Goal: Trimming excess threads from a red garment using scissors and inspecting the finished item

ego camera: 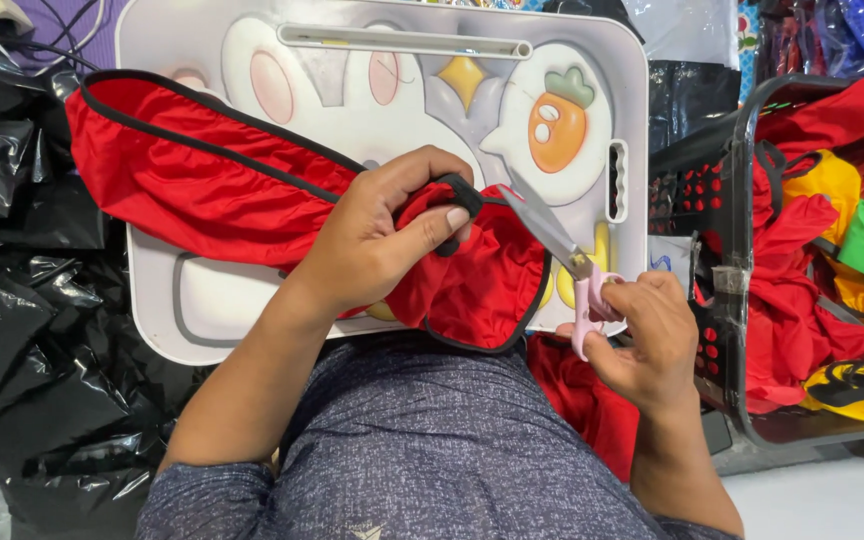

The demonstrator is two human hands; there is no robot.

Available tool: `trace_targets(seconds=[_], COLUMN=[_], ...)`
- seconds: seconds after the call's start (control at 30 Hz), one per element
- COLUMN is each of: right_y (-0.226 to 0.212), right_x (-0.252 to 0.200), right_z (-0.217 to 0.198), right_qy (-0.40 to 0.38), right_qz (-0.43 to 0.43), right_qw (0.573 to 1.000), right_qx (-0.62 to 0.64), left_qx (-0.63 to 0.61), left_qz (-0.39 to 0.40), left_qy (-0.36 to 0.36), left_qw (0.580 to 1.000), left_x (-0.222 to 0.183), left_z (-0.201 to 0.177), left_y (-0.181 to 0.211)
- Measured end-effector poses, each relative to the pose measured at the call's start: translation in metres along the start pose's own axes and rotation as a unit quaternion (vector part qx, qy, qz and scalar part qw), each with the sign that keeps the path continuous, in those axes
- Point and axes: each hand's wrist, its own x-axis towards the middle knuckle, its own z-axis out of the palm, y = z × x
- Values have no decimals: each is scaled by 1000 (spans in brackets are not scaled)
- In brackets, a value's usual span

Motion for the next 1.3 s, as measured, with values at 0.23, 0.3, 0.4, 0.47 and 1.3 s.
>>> trace_targets(seconds=[0.23,0.3,0.4,0.47,1.3], right_y=[7,6,2,3,-8], right_x=[-10,-11,-4,-4,-8], right_z=[8,3,-1,-4,-2], right_qy=[8,5,-8,-17,-2], right_qz=[-3,28,16,13,35], right_qw=[1000,998,999,999,999], right_qx=[18,49,42,36,-19], left_qx=[-34,-66,-79,-68,35], left_qz=[-7,-11,-16,-15,26], left_qy=[13,29,36,33,119], left_qw=[999,997,996,997,992], left_x=[0,-1,-2,-3,-4], left_z=[3,4,6,6,14], left_y=[-4,-6,-9,-12,2])
